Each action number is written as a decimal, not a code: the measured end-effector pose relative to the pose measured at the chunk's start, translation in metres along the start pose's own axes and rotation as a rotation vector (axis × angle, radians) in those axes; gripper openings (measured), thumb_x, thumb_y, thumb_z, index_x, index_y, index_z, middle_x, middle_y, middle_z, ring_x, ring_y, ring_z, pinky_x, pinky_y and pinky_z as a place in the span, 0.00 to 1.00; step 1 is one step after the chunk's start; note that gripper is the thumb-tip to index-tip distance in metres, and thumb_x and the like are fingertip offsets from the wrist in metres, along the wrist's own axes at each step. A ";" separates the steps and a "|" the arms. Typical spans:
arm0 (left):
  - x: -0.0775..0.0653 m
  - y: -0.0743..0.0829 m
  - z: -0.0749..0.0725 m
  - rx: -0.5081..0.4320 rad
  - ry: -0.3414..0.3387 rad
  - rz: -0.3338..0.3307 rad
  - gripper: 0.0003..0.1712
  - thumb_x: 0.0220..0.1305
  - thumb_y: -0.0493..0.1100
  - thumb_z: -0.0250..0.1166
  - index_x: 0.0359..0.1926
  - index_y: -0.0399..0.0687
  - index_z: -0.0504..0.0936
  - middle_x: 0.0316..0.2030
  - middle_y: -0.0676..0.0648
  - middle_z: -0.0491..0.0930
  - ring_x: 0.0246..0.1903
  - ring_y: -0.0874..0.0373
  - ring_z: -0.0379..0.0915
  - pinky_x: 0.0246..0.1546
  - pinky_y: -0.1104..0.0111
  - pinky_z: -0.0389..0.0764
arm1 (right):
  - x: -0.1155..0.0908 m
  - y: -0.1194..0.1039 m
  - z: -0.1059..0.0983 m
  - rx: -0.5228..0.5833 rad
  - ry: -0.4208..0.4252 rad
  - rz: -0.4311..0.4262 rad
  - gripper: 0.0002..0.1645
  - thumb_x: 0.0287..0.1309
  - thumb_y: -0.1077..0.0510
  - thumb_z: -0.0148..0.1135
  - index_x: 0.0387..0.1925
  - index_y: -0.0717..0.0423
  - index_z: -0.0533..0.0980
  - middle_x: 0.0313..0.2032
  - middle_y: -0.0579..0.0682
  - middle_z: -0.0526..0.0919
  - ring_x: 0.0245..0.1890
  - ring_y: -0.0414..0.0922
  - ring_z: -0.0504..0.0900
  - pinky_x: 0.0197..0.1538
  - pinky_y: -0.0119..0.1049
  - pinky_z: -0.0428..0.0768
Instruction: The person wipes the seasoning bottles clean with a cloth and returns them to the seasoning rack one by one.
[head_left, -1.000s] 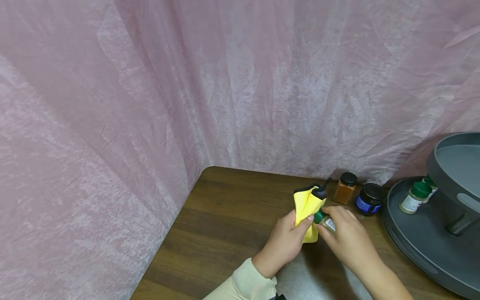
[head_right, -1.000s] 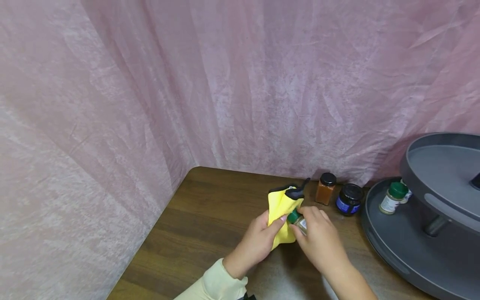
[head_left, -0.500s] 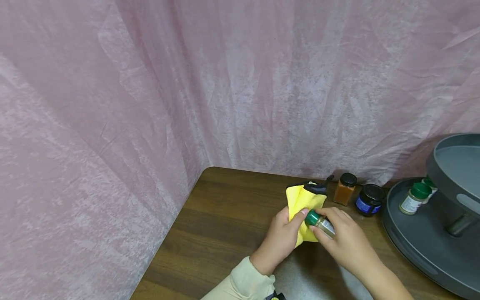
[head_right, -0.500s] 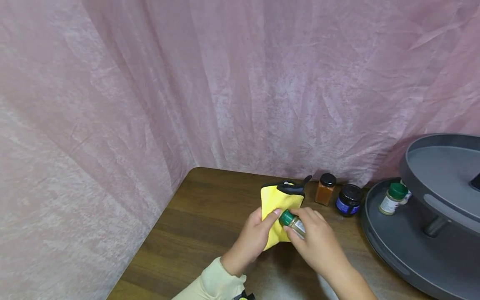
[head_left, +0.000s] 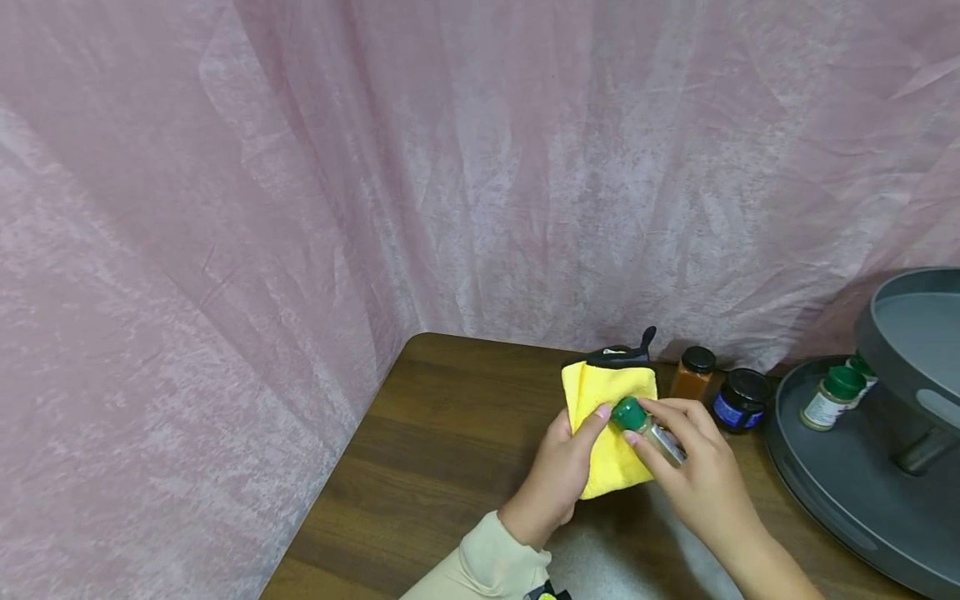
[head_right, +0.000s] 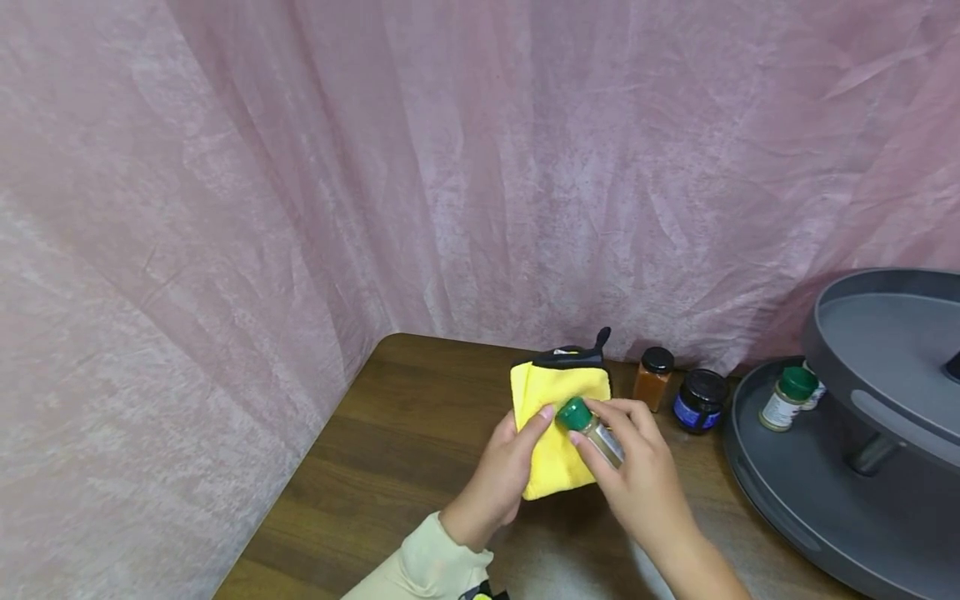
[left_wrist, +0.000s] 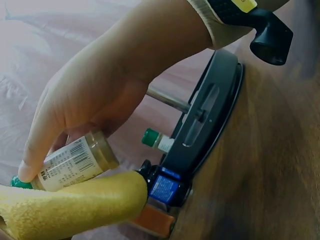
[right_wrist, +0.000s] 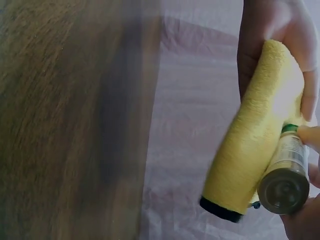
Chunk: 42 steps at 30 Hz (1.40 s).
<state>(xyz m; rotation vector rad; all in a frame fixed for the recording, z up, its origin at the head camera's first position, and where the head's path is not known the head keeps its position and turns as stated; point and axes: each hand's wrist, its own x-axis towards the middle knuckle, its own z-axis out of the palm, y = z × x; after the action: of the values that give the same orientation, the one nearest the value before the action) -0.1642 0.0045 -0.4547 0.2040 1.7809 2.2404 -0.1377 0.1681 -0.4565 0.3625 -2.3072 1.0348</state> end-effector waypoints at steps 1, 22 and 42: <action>0.000 0.000 0.001 -0.006 -0.002 -0.003 0.21 0.73 0.57 0.58 0.59 0.52 0.74 0.47 0.48 0.84 0.44 0.56 0.85 0.44 0.64 0.86 | 0.000 0.000 0.000 -0.002 0.003 0.012 0.27 0.55 0.62 0.75 0.57 0.55 0.80 0.49 0.49 0.79 0.46 0.29 0.72 0.46 0.10 0.69; -0.001 0.000 0.002 -0.109 0.033 0.030 0.26 0.77 0.57 0.53 0.63 0.45 0.70 0.52 0.44 0.81 0.47 0.58 0.81 0.46 0.69 0.82 | -0.004 0.001 0.005 -0.061 -0.100 0.048 0.38 0.57 0.60 0.74 0.69 0.49 0.72 0.48 0.46 0.81 0.43 0.36 0.76 0.46 0.21 0.74; -0.005 -0.001 0.007 0.164 -0.050 0.038 0.24 0.76 0.58 0.53 0.59 0.46 0.75 0.47 0.49 0.81 0.42 0.64 0.76 0.47 0.72 0.77 | 0.004 0.003 0.001 0.196 -0.165 0.314 0.33 0.69 0.52 0.63 0.68 0.63 0.65 0.49 0.59 0.82 0.42 0.24 0.78 0.43 0.20 0.80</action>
<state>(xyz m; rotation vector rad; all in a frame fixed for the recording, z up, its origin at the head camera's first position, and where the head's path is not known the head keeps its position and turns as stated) -0.1574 0.0091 -0.4533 0.3260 1.9497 2.0949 -0.1424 0.1694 -0.4564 0.1678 -2.4686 1.4391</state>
